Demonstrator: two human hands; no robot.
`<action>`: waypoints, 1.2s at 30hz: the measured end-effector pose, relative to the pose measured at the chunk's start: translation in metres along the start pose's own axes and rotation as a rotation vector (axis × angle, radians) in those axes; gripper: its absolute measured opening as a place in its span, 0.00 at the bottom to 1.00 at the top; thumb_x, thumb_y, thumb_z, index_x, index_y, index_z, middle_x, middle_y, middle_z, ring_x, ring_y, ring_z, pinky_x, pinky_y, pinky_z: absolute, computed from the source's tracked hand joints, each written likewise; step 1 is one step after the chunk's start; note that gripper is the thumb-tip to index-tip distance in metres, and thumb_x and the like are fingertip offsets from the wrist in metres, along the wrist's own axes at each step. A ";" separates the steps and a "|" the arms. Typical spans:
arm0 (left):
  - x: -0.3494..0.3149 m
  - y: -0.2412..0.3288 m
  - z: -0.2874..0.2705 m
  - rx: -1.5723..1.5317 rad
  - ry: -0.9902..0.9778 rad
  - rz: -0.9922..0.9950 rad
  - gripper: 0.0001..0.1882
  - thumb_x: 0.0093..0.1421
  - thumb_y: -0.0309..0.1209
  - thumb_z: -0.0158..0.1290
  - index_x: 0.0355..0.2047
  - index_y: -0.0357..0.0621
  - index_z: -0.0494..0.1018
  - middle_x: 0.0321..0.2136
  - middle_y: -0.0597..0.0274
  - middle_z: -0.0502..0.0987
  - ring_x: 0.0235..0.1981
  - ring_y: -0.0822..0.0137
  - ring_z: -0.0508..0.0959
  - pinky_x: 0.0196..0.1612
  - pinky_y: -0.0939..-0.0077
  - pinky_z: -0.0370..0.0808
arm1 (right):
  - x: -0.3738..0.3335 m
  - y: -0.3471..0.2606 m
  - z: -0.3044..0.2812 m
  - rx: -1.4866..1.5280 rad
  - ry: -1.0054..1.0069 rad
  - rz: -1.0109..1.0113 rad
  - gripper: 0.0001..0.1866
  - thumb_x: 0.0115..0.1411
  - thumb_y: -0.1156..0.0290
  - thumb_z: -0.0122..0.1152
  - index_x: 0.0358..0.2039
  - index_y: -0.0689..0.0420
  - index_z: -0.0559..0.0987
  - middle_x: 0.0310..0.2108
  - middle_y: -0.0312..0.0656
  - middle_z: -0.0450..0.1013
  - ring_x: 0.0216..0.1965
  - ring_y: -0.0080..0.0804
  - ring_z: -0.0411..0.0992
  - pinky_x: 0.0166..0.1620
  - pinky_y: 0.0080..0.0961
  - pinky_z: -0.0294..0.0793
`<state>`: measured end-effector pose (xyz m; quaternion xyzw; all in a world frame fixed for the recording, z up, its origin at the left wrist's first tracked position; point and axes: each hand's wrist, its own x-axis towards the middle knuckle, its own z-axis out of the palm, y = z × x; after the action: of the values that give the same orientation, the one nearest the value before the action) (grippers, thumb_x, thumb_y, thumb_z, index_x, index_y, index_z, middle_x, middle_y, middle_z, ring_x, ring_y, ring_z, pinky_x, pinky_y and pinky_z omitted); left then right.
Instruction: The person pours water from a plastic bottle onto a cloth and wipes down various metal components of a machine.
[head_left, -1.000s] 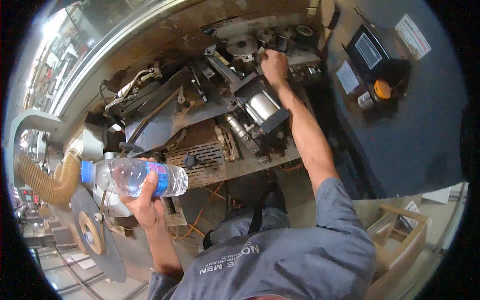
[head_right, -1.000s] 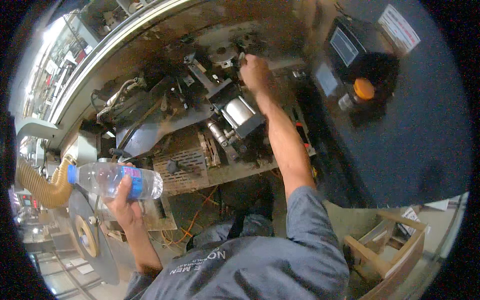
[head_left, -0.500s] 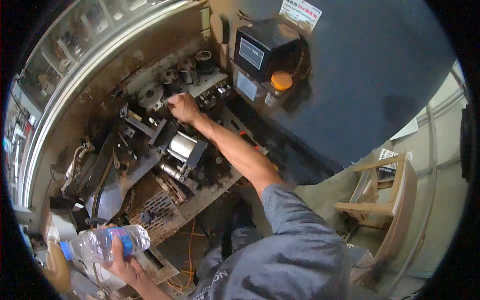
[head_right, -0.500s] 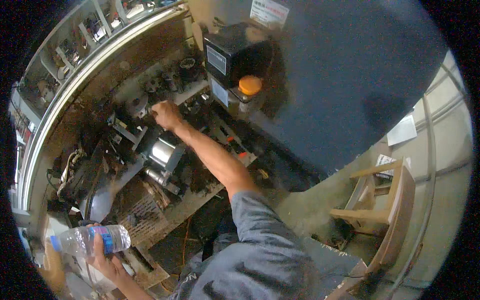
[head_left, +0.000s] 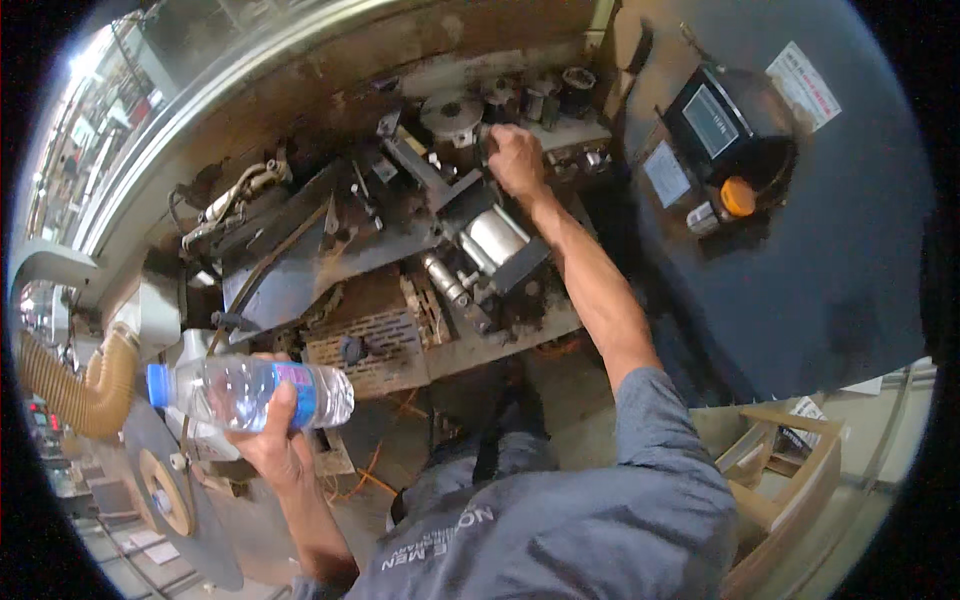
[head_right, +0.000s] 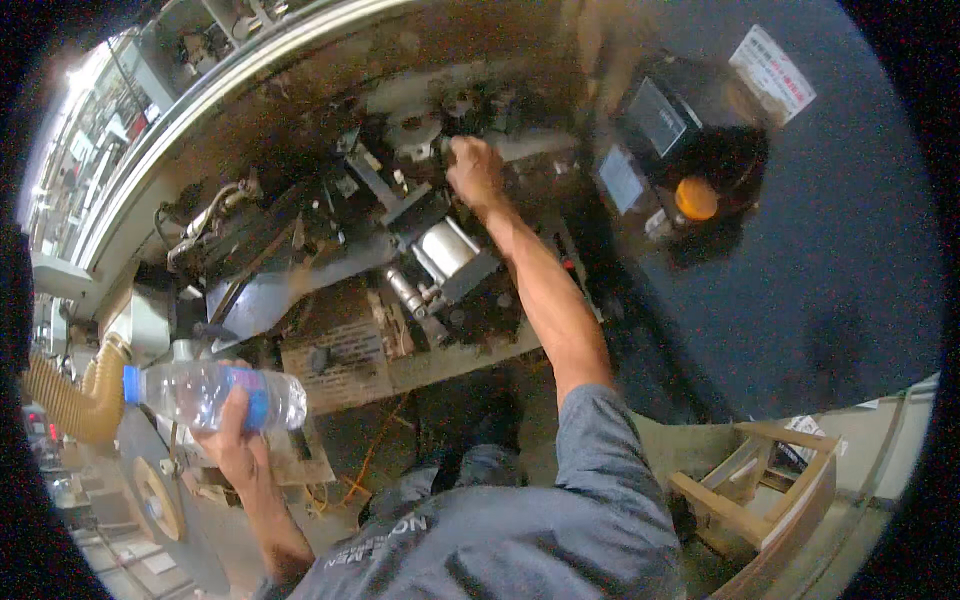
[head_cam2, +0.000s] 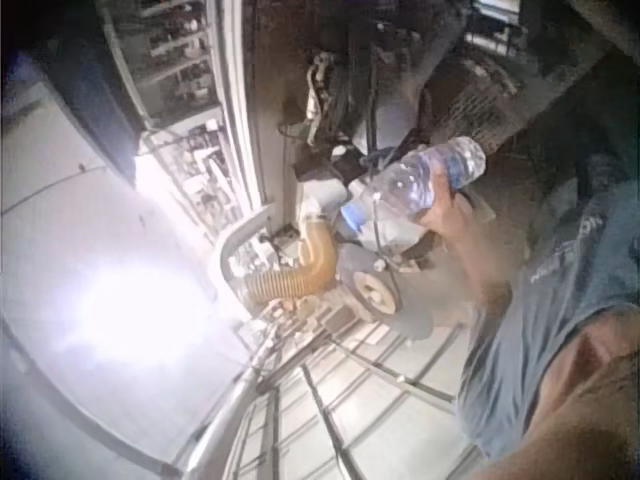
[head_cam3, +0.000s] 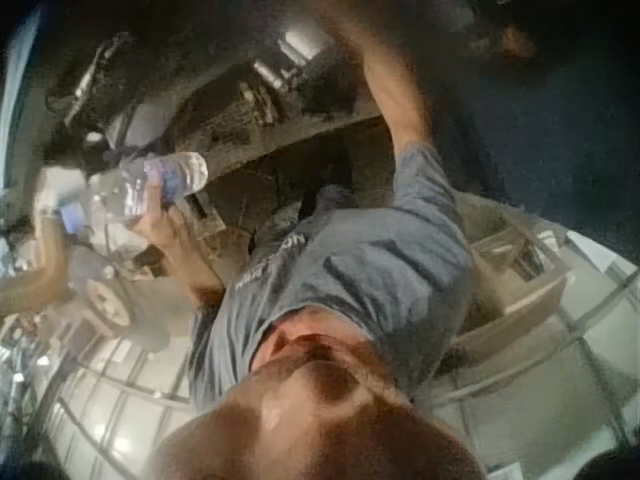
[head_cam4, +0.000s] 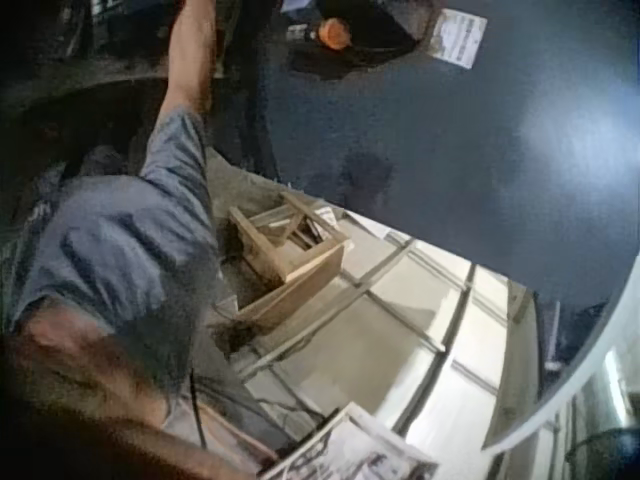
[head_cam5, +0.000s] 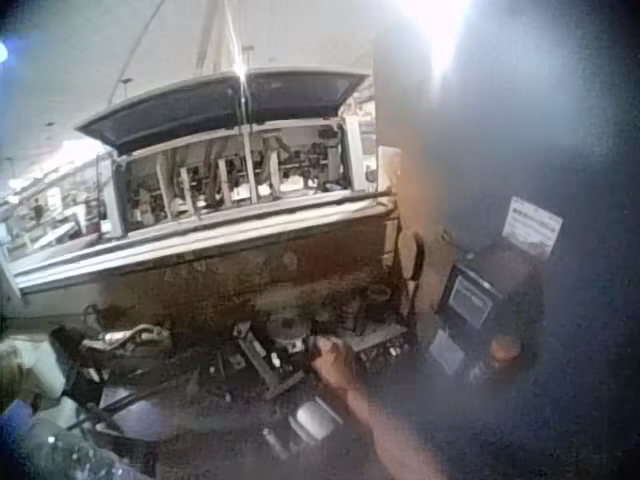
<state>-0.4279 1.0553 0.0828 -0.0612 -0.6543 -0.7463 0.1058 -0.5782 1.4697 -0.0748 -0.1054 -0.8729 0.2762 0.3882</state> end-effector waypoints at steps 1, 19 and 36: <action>0.001 0.000 0.004 -0.018 0.049 -0.020 0.31 0.51 0.15 0.58 0.56 0.37 0.64 0.44 0.50 0.75 0.46 0.55 0.77 0.51 0.61 0.74 | 0.004 -0.002 -0.003 -0.066 0.001 0.054 0.04 0.50 0.75 0.57 0.26 0.61 0.78 0.28 0.54 0.76 0.33 0.58 0.73 0.36 0.48 0.72; -0.018 0.014 0.015 0.105 0.113 -0.045 0.27 0.51 0.18 0.59 0.52 0.34 0.67 0.43 0.47 0.76 0.46 0.56 0.77 0.52 0.61 0.73 | -0.055 0.016 -0.078 0.420 0.230 0.429 0.16 0.59 0.64 0.58 0.42 0.63 0.79 0.36 0.48 0.78 0.38 0.36 0.76 0.43 0.30 0.73; -0.015 0.022 0.037 0.064 0.142 -0.032 0.29 0.51 0.15 0.58 0.54 0.35 0.65 0.44 0.48 0.73 0.46 0.54 0.76 0.52 0.57 0.73 | 0.007 0.015 0.002 0.073 -0.167 -0.006 0.03 0.50 0.75 0.57 0.26 0.59 0.78 0.30 0.52 0.76 0.35 0.55 0.74 0.40 0.48 0.73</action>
<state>-0.4100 1.0908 0.1053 0.0058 -0.6696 -0.7290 0.1421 -0.5848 1.4839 -0.0803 -0.0653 -0.8919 0.3146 0.3184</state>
